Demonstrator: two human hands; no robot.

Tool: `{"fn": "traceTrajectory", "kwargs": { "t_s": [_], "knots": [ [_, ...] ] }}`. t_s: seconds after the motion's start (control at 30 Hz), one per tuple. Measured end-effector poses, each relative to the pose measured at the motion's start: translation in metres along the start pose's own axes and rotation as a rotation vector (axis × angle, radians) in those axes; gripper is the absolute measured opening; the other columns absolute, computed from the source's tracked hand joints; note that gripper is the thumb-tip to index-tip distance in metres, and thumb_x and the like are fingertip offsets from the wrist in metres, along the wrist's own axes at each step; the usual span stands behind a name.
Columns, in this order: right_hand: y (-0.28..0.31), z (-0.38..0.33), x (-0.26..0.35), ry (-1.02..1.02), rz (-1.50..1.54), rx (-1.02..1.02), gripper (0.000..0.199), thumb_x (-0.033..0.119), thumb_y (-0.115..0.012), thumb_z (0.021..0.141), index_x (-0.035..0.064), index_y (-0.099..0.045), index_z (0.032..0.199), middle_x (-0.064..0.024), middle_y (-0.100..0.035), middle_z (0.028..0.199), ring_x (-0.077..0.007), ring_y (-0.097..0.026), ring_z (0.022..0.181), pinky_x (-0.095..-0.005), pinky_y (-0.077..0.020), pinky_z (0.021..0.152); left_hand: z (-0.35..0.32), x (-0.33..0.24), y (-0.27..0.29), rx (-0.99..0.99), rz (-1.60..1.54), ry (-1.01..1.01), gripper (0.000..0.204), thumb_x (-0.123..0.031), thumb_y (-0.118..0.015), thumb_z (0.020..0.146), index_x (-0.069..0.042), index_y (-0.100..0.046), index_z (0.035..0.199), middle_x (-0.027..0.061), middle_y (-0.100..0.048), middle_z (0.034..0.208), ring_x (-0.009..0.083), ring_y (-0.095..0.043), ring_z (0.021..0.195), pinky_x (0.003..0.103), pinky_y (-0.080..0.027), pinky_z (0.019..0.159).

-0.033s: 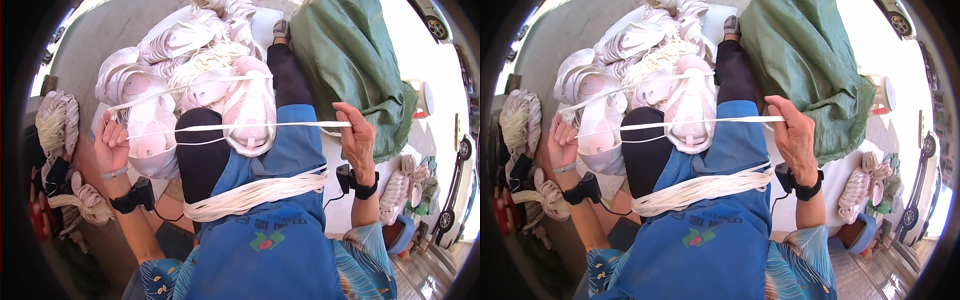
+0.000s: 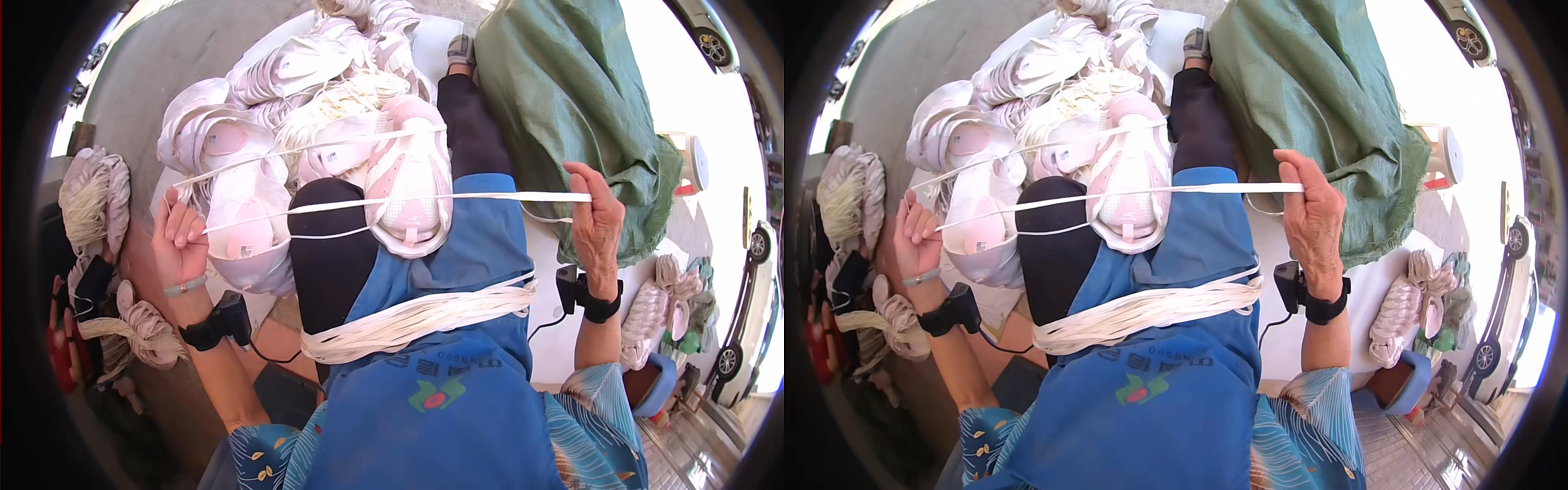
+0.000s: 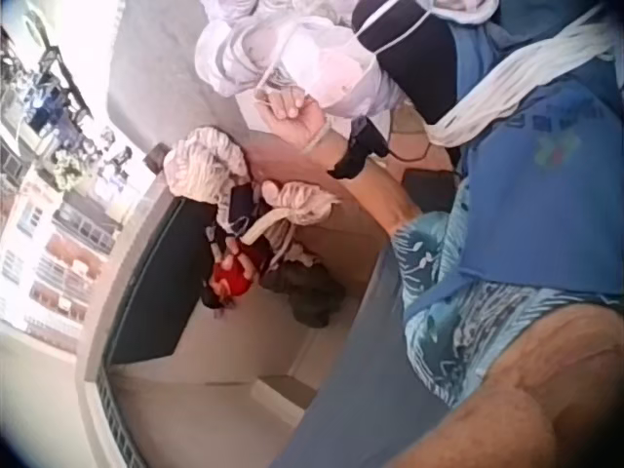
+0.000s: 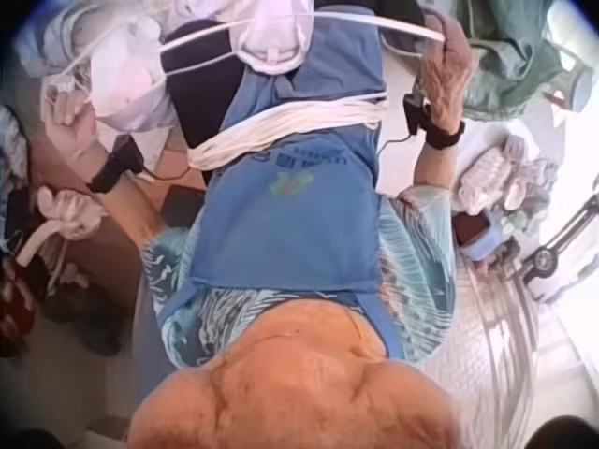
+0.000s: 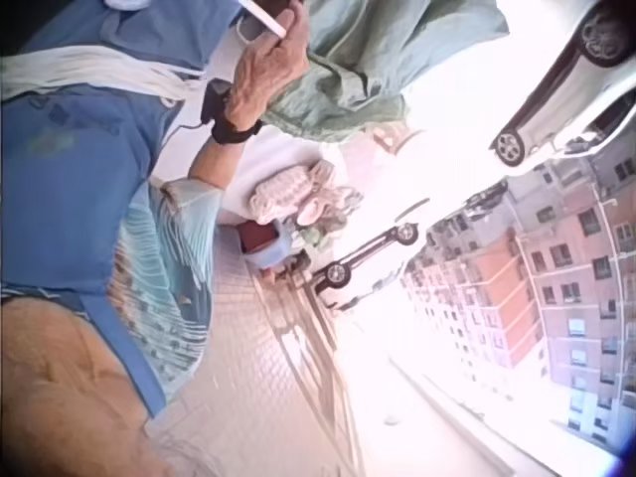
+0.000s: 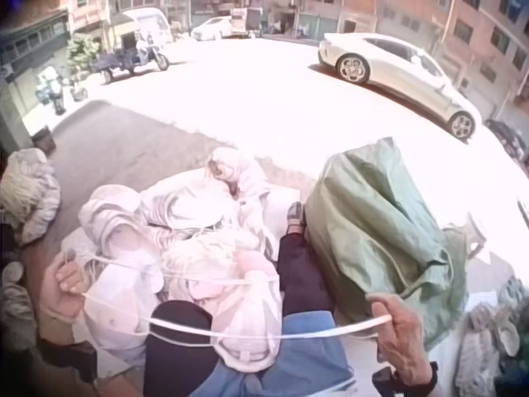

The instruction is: The person is threading laces through the eyelets of shoe uppers and tying them together.

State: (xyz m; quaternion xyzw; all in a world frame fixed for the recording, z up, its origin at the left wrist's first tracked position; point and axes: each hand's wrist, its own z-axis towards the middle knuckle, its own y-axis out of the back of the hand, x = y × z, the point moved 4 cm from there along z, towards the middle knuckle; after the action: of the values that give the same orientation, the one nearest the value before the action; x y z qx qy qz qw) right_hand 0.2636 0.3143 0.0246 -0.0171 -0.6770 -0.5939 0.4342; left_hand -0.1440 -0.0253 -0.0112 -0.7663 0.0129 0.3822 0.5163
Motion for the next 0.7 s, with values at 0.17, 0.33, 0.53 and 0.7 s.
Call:
{"fn": "traceTrajectory", "kwargs": {
  "t_s": [0.17,0.33,0.53,0.7],
  "knots": [
    [0.044,0.018,-0.072,-0.245,0.816,-0.420,0.038,0.028,-0.041,0.102,-0.0033,-0.059,0.113,0.0039,-0.049,0.068,-0.0094,-0.048,0.064,-0.0235,-0.0407,0.060,-0.022,-0.050,0.042,-0.303,-0.114,-0.195,0.022,-0.012,-0.041,0.100,0.004,-0.053,0.110,-0.0017,-0.037,0.062,0.0055,-0.032,0.045,0.022,-0.032,0.047],
    [0.039,0.017,-0.020,-0.044,0.833,-0.353,0.057,0.040,-0.027,0.104,-0.0055,-0.059,0.114,-0.0025,-0.052,0.077,-0.0135,-0.053,0.078,-0.0298,-0.0436,0.072,-0.016,-0.032,0.014,-0.211,0.140,-0.090,0.025,-0.018,-0.041,0.102,0.002,-0.054,0.110,-0.0025,-0.035,0.062,0.0050,-0.030,0.045,0.022,-0.030,0.043],
    [-0.033,-0.028,0.102,0.635,0.248,0.377,0.028,0.024,-0.052,0.094,0.0032,-0.061,0.110,-0.0149,-0.060,0.096,-0.0298,-0.058,0.096,-0.0375,-0.0432,0.086,0.005,0.076,-0.075,-0.198,0.679,0.101,0.029,-0.026,-0.044,0.101,-0.001,-0.059,0.105,-0.0057,-0.037,0.062,0.0015,-0.032,0.048,0.017,-0.028,0.044],
    [-0.047,-0.061,0.032,0.285,0.117,0.894,0.029,0.007,-0.059,0.082,0.0025,-0.059,0.110,-0.0151,-0.062,0.102,-0.0328,-0.058,0.100,-0.0399,-0.0452,0.086,-0.003,0.146,-0.110,0.133,1.084,0.381,0.023,-0.022,-0.048,0.099,-0.004,-0.062,0.104,-0.0096,-0.036,0.061,0.0004,-0.031,0.051,0.017,-0.025,0.046]
  ]
}}
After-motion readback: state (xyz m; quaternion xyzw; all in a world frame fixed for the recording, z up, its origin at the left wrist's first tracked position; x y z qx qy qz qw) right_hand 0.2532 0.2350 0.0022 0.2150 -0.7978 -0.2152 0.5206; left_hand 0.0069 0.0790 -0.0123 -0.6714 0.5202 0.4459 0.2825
